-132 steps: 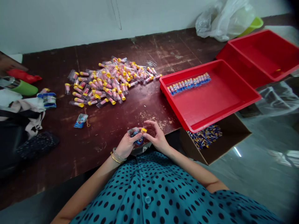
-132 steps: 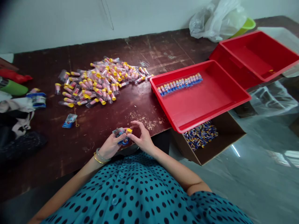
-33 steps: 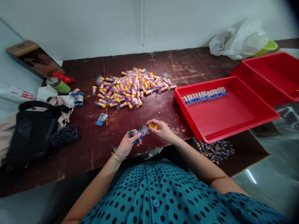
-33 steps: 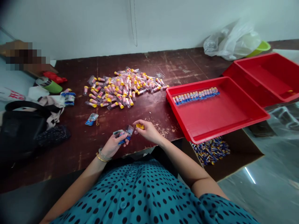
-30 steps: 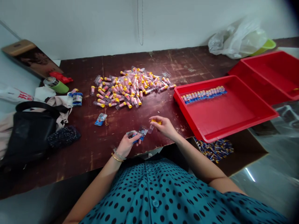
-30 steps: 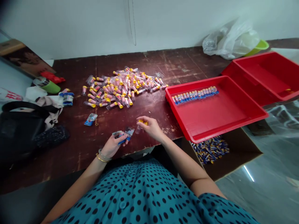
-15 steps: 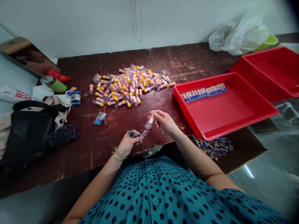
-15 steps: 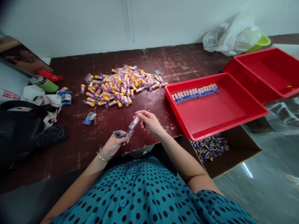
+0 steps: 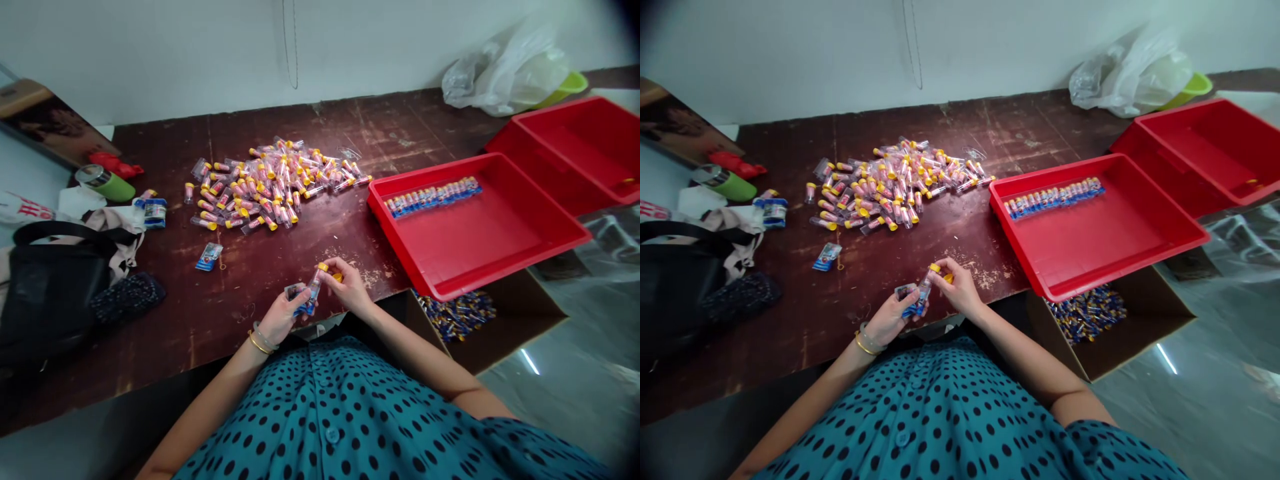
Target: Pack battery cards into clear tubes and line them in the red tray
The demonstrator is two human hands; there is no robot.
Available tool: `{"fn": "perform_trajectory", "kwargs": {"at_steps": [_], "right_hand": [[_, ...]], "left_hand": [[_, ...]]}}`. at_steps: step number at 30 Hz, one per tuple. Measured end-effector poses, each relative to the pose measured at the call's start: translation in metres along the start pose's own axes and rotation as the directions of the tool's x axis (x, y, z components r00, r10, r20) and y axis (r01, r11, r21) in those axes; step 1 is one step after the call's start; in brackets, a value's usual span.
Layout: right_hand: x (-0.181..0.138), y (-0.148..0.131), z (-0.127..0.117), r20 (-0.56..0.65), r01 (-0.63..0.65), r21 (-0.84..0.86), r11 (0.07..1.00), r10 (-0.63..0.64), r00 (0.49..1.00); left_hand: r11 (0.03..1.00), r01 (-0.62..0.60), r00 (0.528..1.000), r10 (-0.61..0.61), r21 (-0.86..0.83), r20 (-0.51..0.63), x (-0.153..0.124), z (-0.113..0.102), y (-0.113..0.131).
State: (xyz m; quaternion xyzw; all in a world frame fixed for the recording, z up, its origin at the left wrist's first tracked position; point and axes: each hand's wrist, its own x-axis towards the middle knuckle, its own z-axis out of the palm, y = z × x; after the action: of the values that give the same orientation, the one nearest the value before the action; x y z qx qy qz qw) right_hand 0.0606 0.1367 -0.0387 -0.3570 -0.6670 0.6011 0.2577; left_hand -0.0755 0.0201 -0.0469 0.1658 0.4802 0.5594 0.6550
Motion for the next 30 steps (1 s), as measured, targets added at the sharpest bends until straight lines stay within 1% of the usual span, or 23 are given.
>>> {"fn": "perform_trajectory", "kwargs": {"at_steps": [2, 4, 8, 11, 14, 19, 22, 25, 27, 28, 29, 30], "right_hand": [[-0.012, 0.004, 0.000, -0.009, -0.037, 0.043, 0.998, 0.037, 0.999], [-0.021, 0.003, -0.003, -0.028, -0.042, 0.038, 0.998, 0.043, 0.999], [-0.030, -0.008, -0.007, -0.013, 0.022, -0.024, 0.999, -0.023, 1.000], [-0.034, -0.017, -0.007, 0.003, 0.046, 0.005, 0.999, -0.046, 0.999], [-0.035, -0.022, -0.006, -0.014, 0.056, 0.039, 0.998, -0.056, 0.998], [-0.034, -0.023, -0.010, -0.014, 0.081, 0.084, 0.993, -0.080, 0.997], [-0.031, -0.018, -0.012, -0.045, 0.012, 0.124, 0.992, -0.006, 0.999], [-0.030, -0.018, -0.014, 0.001, -0.127, 0.206, 0.970, 0.130, 0.992], [-0.029, -0.021, -0.025, 0.038, -0.208, 0.269, 0.940, 0.205, 0.978], [-0.027, -0.023, -0.035, 0.045, -0.227, 0.292, 0.929, 0.224, 0.974], [-0.024, -0.026, -0.051, 0.045, -0.231, 0.305, 0.924, 0.228, 0.973], [-0.018, -0.029, -0.073, 0.027, -0.216, 0.304, 0.928, 0.218, 0.976]], "left_hand": [[1.000, 0.020, 1.000, -0.020, -0.010, 0.016, -0.001, 0.001, 0.000], [0.998, 0.056, 0.998, -0.056, -0.011, 0.041, -0.002, 0.003, 0.003], [0.993, 0.115, 0.991, -0.115, 0.007, 0.074, -0.002, 0.011, 0.011], [0.995, 0.094, 0.994, -0.091, -0.037, 0.059, 0.000, 0.019, 0.017], [0.994, 0.062, 0.997, -0.059, -0.085, 0.042, 0.002, 0.026, 0.020], [0.995, 0.045, 0.998, -0.041, -0.088, 0.040, 0.005, 0.028, 0.019], [0.998, 0.020, 1.000, -0.020, -0.065, 0.006, 0.008, 0.030, 0.016], [0.999, 0.004, 0.999, -0.005, -0.042, -0.033, 0.014, 0.036, 0.016], [0.999, 0.017, 0.999, -0.018, -0.029, -0.035, 0.017, 0.042, 0.018], [1.000, 0.026, 0.999, -0.026, -0.018, -0.030, 0.019, 0.044, 0.020], [0.999, 0.036, 0.999, -0.036, -0.003, -0.024, 0.021, 0.047, 0.022], [0.999, 0.048, 0.999, -0.047, 0.015, -0.024, 0.023, 0.049, 0.023]]}}
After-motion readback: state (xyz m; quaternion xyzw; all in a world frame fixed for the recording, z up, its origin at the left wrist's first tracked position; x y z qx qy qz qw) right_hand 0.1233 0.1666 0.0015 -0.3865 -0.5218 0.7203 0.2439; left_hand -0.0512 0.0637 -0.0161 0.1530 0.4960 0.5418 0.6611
